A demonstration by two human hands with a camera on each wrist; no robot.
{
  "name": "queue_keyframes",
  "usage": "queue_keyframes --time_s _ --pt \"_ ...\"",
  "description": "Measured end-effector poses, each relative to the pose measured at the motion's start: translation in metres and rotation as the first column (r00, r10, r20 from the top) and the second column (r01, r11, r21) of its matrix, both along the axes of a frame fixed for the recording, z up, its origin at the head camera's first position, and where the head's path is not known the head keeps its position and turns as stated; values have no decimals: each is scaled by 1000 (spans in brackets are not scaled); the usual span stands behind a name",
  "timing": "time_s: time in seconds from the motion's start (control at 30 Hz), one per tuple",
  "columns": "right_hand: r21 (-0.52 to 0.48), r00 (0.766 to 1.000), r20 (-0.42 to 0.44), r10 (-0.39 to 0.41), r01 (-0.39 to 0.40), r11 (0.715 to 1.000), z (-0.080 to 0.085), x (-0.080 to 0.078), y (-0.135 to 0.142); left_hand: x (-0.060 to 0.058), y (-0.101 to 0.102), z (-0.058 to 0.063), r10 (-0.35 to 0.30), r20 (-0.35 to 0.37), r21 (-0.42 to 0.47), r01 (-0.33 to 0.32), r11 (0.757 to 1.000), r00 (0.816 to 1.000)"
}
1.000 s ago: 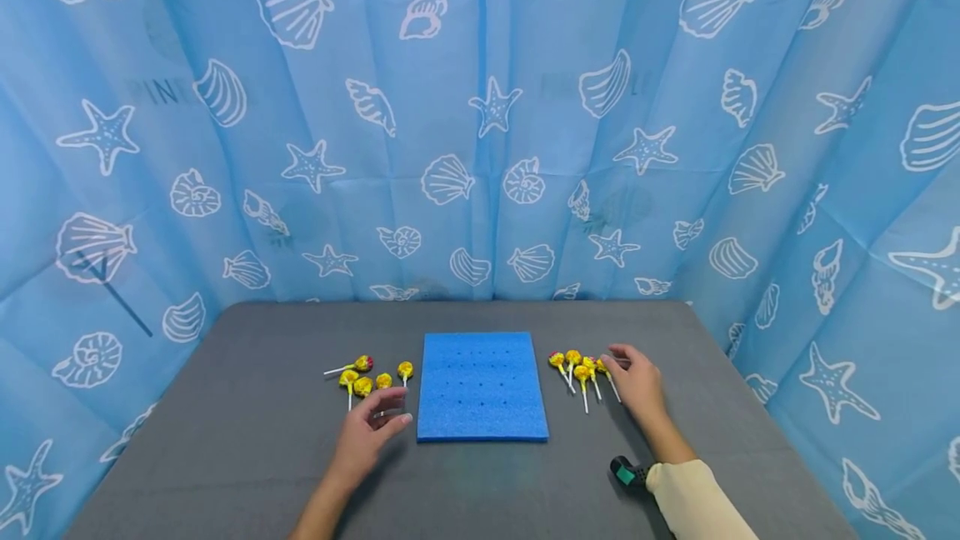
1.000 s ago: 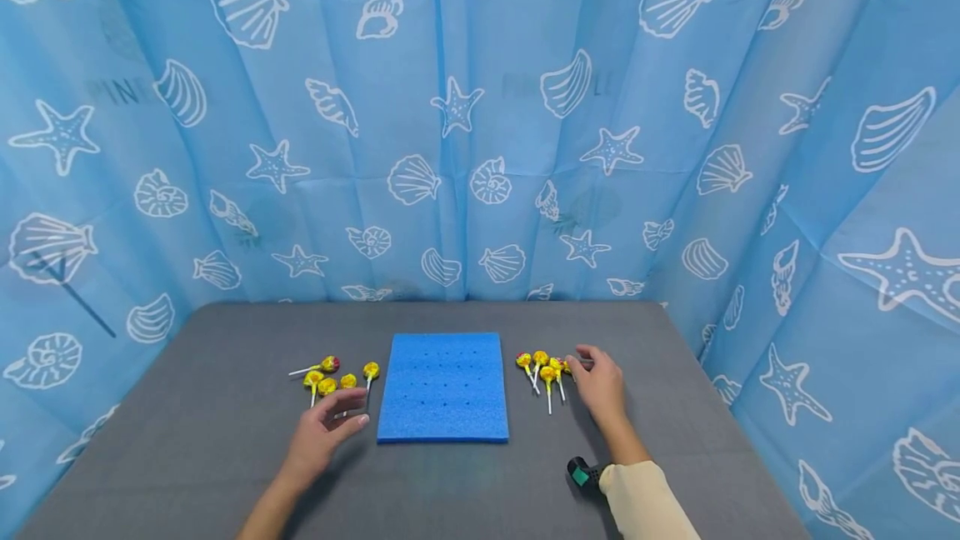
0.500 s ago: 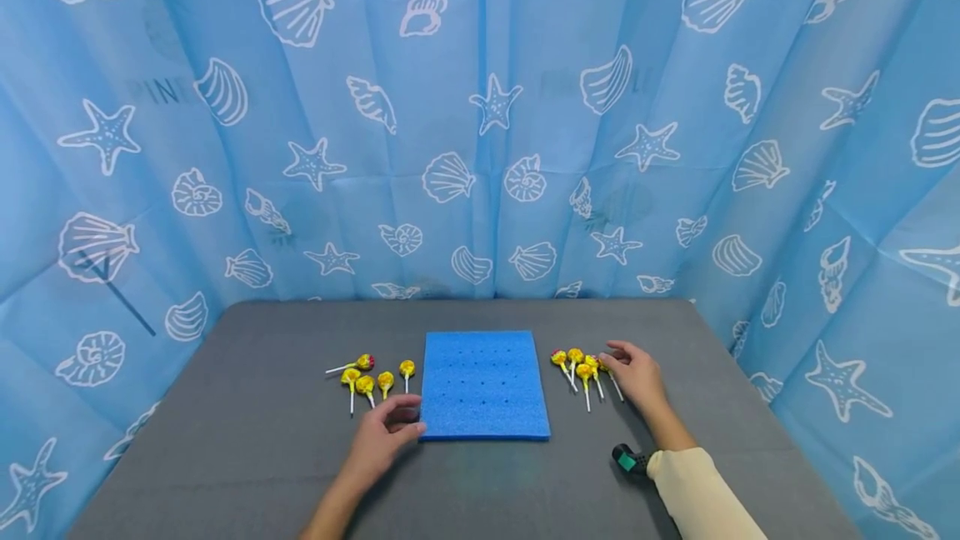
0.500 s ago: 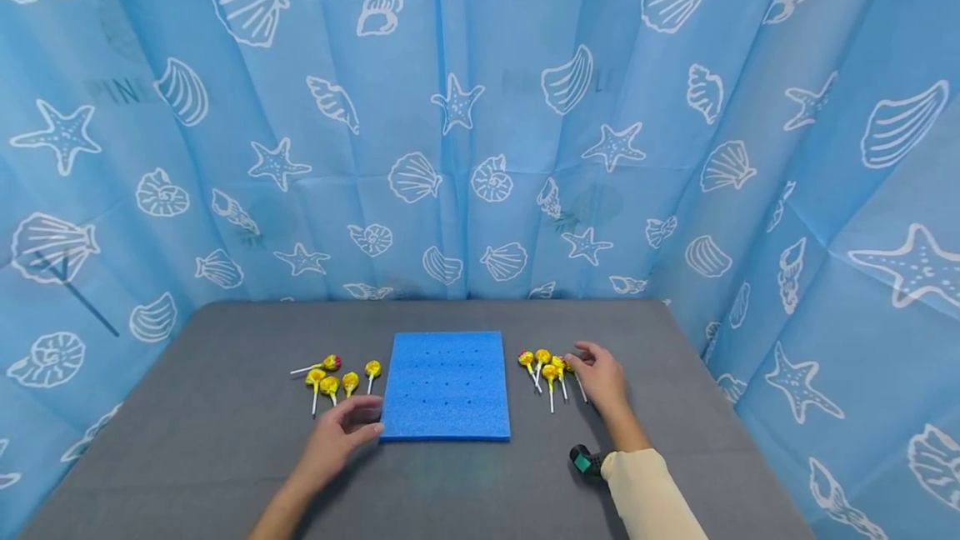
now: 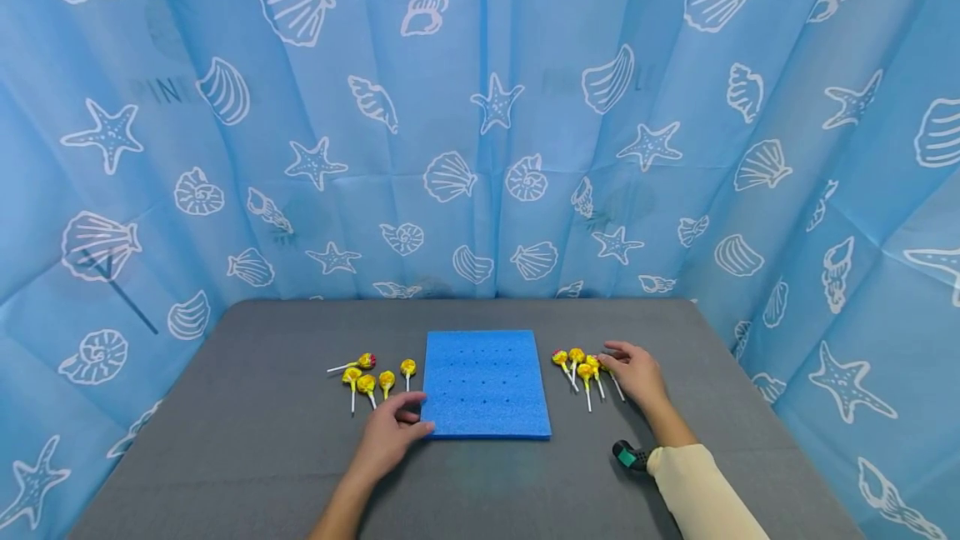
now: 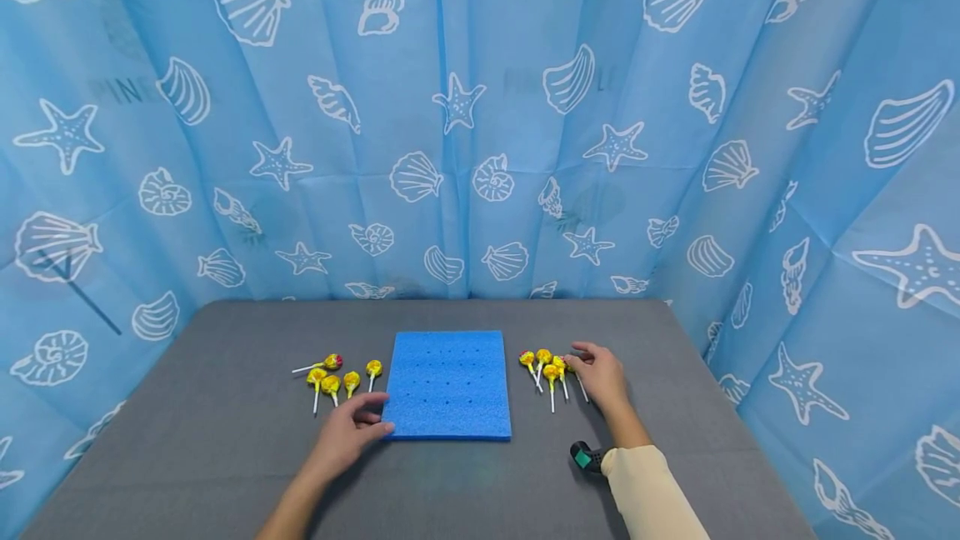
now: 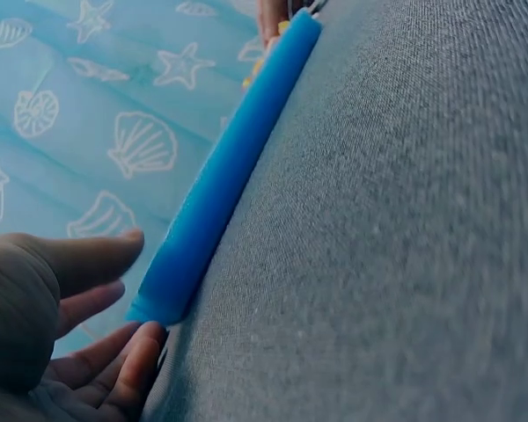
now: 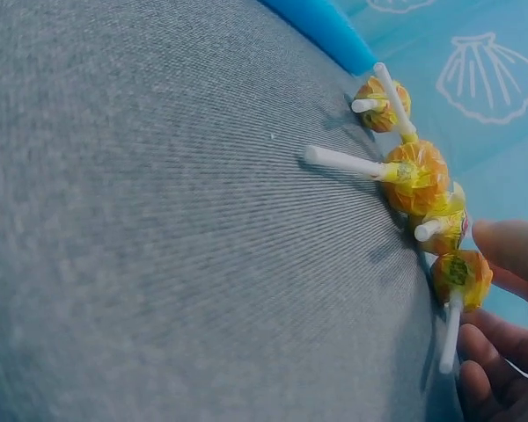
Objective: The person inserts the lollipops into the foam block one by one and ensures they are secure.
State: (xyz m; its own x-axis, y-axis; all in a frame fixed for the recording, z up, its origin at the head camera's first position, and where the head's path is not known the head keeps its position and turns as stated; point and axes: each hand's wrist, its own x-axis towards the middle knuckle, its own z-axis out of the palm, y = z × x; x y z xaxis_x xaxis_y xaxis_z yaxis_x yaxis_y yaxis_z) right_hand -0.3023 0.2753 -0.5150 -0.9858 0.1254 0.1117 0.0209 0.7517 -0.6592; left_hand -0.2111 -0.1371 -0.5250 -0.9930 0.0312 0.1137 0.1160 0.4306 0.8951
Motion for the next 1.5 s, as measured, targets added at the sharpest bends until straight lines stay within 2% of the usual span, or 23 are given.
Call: queue_keyframes --time_s 0.23,0.37,0.8,1.0,1.2,1.5 --pt "7 1000 1 6 -6 1000 -1 -1 0 -1 0 -2 34 33 -59 -32 998 999" --pt "6 1000 6 -12 12 1000 -2 -2 -1 -3 -1 -3 14 21 -83 -12 996 1000" --pt "56 999 24 28 -30 998 -4 -1 2 1 -3 1 -21 39 -138 27 990 999" --pt "57 1000 -4 29 -29 998 -2 1 0 1 -4 2 -35 34 -137 39 990 999" --pt "-5 1000 -30 -5 5 1000 1 3 -1 -1 -4 2 -45 32 -127 49 991 998" --pt "-33 993 -115 -12 8 999 13 -1 -7 -2 -5 1 -32 53 -131 39 991 998"
